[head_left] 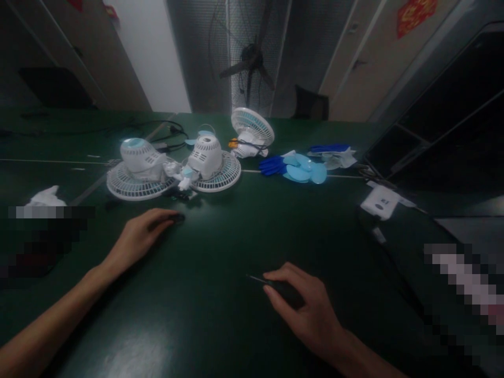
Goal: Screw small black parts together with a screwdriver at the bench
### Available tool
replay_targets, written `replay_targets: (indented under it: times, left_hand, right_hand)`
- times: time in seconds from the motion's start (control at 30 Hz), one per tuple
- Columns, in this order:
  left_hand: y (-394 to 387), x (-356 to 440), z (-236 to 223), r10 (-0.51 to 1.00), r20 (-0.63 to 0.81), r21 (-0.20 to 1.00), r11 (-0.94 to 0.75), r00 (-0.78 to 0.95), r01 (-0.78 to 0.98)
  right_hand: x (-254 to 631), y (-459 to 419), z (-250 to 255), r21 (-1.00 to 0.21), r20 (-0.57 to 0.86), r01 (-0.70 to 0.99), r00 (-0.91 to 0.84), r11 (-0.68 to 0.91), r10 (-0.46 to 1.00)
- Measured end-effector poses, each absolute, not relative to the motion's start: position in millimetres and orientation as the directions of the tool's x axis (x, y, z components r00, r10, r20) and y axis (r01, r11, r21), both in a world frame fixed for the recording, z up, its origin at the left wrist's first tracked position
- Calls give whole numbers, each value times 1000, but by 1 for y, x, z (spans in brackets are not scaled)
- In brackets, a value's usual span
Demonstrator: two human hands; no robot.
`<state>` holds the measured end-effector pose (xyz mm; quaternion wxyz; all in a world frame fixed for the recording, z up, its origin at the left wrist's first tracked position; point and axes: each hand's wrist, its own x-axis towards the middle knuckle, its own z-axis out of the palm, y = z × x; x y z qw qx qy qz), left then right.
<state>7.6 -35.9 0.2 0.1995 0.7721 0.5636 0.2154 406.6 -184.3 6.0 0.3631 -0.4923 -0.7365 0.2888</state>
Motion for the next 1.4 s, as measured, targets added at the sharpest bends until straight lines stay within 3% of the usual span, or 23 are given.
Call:
replay_targets:
  times: [0.13,0.3,0.53,0.83,1.2,1.4]
  left_hand:
    - [-21,-25,-4,992,85,578,-127,95,806]
    - [-23,-36,-1,995,73,679,-96,63,728]
    - [-24,-49,13,970,49,439,-233,237,868]
    - [-21,-60,13,968,14,300,-242,249,923]
    - [-19,-50,15,987,25,427,-154,159,891]
    - [-15,-25,27,976,56,389,-216,211,896]
  right_hand:
    - [407,-184,7,-785,245,513,-260,349,934]
    - [407,-184,8,-784,235,517,-264,343,936]
    - [409,-185,6,-780,223,527,-271,338,937]
    - [408,-185,7,-778,228,528,-269,342,936]
    - [408,-184,5,-781,222,525,-270,336,937]
    - [406,-184,9,-783,225,524,-264,335,938]
